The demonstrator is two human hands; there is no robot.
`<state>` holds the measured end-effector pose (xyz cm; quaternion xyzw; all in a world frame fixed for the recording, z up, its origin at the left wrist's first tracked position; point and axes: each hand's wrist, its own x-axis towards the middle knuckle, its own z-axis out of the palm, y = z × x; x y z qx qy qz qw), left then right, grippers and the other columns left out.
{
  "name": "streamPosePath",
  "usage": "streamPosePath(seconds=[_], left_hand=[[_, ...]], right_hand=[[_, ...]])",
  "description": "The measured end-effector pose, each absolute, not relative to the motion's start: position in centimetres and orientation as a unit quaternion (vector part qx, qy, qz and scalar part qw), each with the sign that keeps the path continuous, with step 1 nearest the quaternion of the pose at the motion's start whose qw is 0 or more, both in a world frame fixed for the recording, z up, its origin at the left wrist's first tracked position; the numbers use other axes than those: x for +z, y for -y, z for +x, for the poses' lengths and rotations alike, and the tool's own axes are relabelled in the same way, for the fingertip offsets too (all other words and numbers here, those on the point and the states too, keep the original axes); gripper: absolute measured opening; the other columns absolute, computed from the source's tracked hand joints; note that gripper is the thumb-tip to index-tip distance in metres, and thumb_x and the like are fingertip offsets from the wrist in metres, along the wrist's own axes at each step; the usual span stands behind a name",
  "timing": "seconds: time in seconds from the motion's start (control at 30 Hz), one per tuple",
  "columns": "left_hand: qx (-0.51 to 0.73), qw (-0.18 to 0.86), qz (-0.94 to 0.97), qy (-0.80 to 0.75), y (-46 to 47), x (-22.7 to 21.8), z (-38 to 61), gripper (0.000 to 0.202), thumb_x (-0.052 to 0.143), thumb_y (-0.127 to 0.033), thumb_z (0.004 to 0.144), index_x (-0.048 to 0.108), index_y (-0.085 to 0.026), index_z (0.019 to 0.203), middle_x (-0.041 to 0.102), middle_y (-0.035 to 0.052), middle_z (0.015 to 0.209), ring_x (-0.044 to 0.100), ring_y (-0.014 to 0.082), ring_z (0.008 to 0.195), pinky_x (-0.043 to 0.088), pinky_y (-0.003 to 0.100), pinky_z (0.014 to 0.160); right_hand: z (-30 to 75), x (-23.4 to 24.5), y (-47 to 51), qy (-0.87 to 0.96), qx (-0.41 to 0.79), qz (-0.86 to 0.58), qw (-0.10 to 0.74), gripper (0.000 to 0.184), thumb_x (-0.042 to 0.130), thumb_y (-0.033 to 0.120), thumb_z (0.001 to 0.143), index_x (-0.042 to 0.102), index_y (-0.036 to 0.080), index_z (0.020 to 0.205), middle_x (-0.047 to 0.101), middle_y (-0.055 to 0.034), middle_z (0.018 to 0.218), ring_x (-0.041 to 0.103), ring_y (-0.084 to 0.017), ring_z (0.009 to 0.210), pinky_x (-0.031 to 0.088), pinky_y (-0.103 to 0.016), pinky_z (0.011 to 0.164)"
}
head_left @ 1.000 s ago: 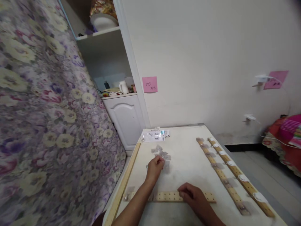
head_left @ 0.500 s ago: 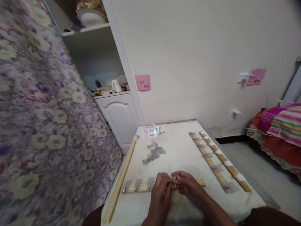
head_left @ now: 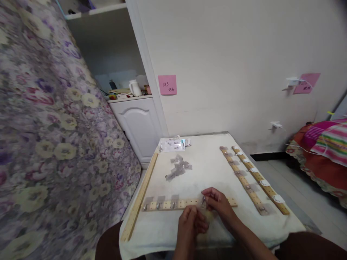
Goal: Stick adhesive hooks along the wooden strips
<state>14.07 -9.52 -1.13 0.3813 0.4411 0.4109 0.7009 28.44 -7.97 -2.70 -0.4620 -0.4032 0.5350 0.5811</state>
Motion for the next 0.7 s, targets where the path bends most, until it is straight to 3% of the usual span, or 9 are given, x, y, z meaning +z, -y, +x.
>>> streamPosePath(seconds=[0.23,0.47,0.7], left_hand=[[0.407,0.706,0.364,-0.452,9.59,-1.0,13.71,0.031,0.066,-0.041,0.065,0.044,-0.019,0.068,0.059,-0.0044,0.054,0.05,0.0072,0.037,0.031,0.018,0.038],[0.408,0.694,0.366,-0.467,9.38,-1.14,13.52,0.03,0.065,-0.04,0.064,0.044,-0.019,0.067,0.063,-0.0012,0.057,0.054,0.0086,0.042,0.036,0.019,0.041],[0.418,0.707,0.336,-0.46,9.43,-0.89,13.72,0.027,0.065,-0.037,0.065,0.047,-0.017,0.068,0.065,0.0007,0.059,0.057,0.0092,0.046,0.038,0.018,0.044]], right_hand=[[28.01,-2.7,8.42,0.44,0.501,-0.482,0.568,0.029,0.065,0.037,0.069,0.061,0.019,0.091,0.056,0.0009,0.076,0.051,-0.011,0.057,0.043,-0.025,0.052],[27.95,-3.0,8.46,0.455,0.478,-0.506,0.554,0.036,0.071,0.035,0.064,0.062,0.019,0.096,0.063,-0.0031,0.082,0.056,-0.018,0.077,0.046,-0.03,0.069],[28.25,-2.58,8.56,0.472,0.476,-0.509,0.54,0.043,0.074,0.031,0.059,0.062,0.019,0.098,0.059,-0.0005,0.084,0.05,-0.01,0.06,0.043,-0.025,0.059]])
